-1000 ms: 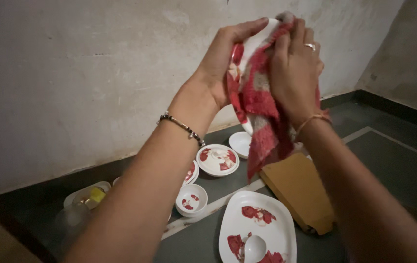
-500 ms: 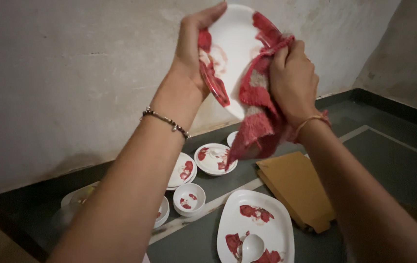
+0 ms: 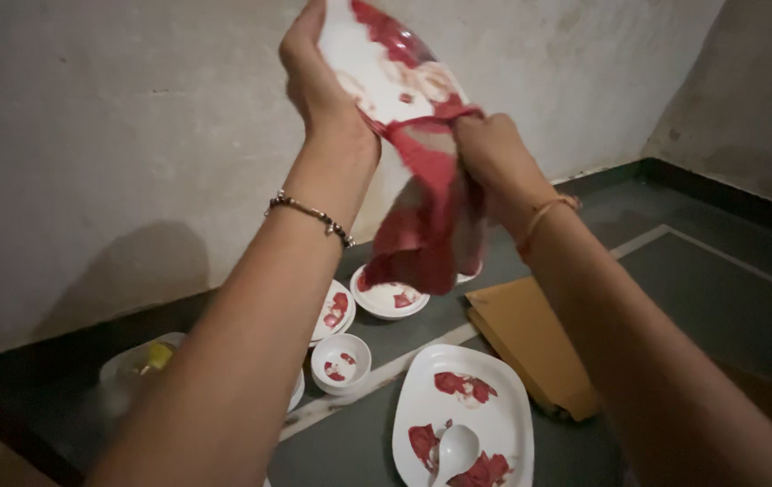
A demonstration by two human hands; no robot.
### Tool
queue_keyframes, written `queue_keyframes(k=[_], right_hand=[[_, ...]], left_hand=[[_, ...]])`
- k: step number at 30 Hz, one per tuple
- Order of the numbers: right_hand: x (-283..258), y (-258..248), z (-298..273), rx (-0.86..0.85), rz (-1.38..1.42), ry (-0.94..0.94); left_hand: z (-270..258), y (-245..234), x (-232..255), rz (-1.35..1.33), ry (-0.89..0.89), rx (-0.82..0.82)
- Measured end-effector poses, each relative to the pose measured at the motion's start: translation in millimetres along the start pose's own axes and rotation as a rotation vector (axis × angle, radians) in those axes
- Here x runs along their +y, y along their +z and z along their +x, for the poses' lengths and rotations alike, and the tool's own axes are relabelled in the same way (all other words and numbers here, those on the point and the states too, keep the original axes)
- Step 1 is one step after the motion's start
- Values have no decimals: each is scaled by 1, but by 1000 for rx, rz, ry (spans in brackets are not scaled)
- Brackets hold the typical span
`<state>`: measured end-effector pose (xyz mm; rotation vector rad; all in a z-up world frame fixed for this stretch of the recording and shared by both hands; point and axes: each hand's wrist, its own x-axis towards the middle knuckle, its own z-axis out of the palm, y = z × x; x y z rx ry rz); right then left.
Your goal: The person wipes various ceramic plates and bowls with a cloth and places them into a cardboard box on the floor.
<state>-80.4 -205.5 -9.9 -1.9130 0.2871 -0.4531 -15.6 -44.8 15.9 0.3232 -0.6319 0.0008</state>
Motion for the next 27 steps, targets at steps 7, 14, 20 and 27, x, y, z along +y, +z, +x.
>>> queue_keyframes(k=[7,14,20,27], right_hand=[[-22,9,-39,-362,193,24],[-3,-28,-25,-406,363,-65],[37,-71,-4,-194,421,8],[140,-153,-12,26,369,85]], left_hand=[[-22,2,-14,356,479,597],[-5,-17,-42,579,413,533],[-16,-8,-59,672,-346,231],[-32,4,-111,940,-687,-26]])
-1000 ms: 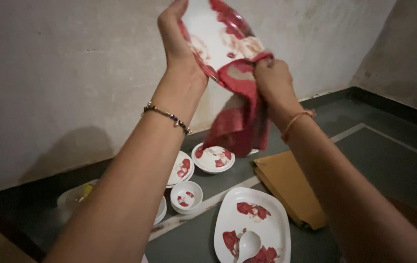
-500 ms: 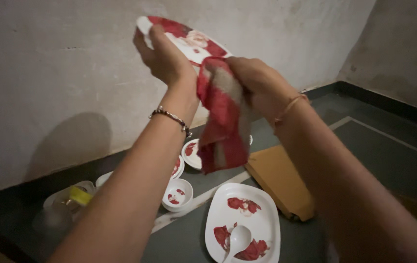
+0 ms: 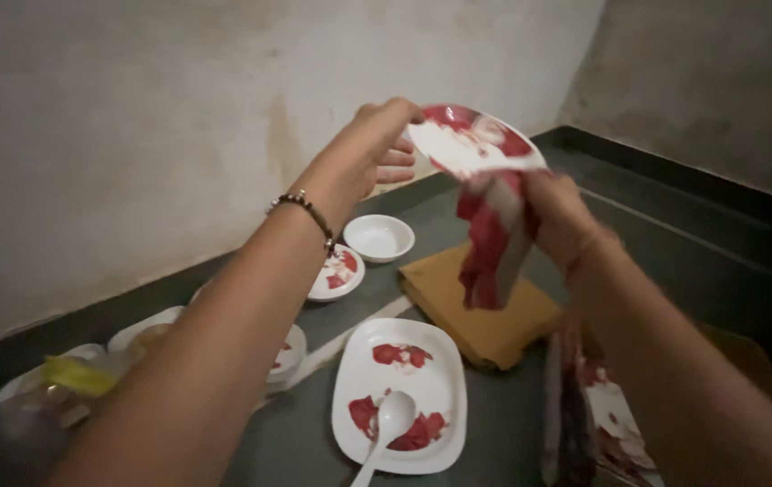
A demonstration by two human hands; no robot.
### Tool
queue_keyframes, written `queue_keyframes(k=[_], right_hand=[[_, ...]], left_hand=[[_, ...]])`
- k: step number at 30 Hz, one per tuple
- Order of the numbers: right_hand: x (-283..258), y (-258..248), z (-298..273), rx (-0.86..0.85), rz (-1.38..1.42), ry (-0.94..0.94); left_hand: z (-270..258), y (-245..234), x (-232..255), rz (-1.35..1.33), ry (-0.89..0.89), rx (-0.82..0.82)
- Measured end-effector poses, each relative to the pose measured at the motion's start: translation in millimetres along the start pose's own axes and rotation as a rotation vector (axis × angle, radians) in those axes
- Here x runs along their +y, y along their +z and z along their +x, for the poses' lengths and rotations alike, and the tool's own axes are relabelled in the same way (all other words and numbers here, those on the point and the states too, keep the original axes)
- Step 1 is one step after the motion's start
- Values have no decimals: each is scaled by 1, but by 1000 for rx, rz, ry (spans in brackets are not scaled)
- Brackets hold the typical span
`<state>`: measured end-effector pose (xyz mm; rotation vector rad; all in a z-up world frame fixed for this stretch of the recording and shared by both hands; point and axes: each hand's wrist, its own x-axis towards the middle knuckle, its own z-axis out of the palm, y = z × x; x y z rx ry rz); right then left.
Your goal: The person wipes various ceramic plates and bowls with a cloth and places them into a cardboard box on the floor.
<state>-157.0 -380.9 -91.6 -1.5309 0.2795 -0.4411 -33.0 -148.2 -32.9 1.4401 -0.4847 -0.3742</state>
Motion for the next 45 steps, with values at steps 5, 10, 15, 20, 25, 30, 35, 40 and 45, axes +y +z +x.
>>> queue_keyframes(k=[5,10,15,20,25,30,35,40,45], right_hand=[[78,-84,-15,648,-297,259],[142,-146,-75,971,35,307],[167,-186,-118,1127,7,341],[206,-216,-140,1118,67,349],[281,-274,-135,876,-192,494],[322,-284,-135,882,130,717],[373,-308,-143,819,175,782],[412,-346,-137,786,238,745],[413,-360,-145,736,77,807]], left_hand=[[2,68,-19,323,-156,-156],[-13,110,-44,478,-104,-398],[-7,162,-58,517,-149,-540],[-7,195,-63,660,-178,-717],[-16,211,-71,719,-184,-807],[-20,209,-79,791,-164,-881],[-19,200,-89,869,-113,-952],[-16,199,-93,897,-158,-968],[-13,194,-93,882,-157,-963]])
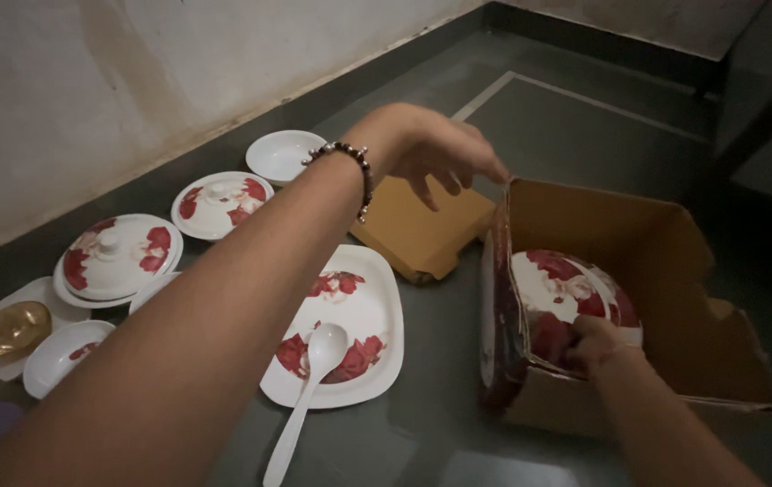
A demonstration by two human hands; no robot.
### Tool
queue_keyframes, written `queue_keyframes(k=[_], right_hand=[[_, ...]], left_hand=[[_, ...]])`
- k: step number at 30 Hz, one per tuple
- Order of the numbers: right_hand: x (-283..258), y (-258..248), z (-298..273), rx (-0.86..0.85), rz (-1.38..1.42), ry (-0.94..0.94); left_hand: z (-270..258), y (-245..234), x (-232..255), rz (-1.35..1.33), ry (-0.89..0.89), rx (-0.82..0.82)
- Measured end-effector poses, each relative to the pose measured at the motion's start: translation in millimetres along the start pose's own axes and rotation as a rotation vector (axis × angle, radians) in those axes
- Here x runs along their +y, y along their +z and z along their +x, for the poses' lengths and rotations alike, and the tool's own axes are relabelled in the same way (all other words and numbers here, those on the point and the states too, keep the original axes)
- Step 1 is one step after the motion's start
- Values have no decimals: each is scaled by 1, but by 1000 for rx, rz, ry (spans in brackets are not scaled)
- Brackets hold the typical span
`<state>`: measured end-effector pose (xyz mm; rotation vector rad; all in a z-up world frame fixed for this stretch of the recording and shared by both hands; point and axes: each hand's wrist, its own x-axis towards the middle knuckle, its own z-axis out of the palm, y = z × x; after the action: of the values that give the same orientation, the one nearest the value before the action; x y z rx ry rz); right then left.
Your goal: The person wipes various ceramic plates and bowls with a cloth and places them into a cardboard box on the floor.
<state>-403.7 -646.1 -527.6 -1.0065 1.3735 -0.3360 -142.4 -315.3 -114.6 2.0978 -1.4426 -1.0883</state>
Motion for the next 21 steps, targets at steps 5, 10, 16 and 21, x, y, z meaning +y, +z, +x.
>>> queue_keyframes(k=[5,10,16,21], right_hand=[[-7,0,-36,-13,-2,13],[-30,27,-134,153,247,-44],[-105,90,-276,258,481,-223],[-178,142,-366,309,304,-606]], left_hand=[[0,-6,-6,-12,-14,19],[-10,-11,-15,-34,24,33],[-33,-24,-17,-60,-7,64],[-62,-41,-21,-108,-22,65]])
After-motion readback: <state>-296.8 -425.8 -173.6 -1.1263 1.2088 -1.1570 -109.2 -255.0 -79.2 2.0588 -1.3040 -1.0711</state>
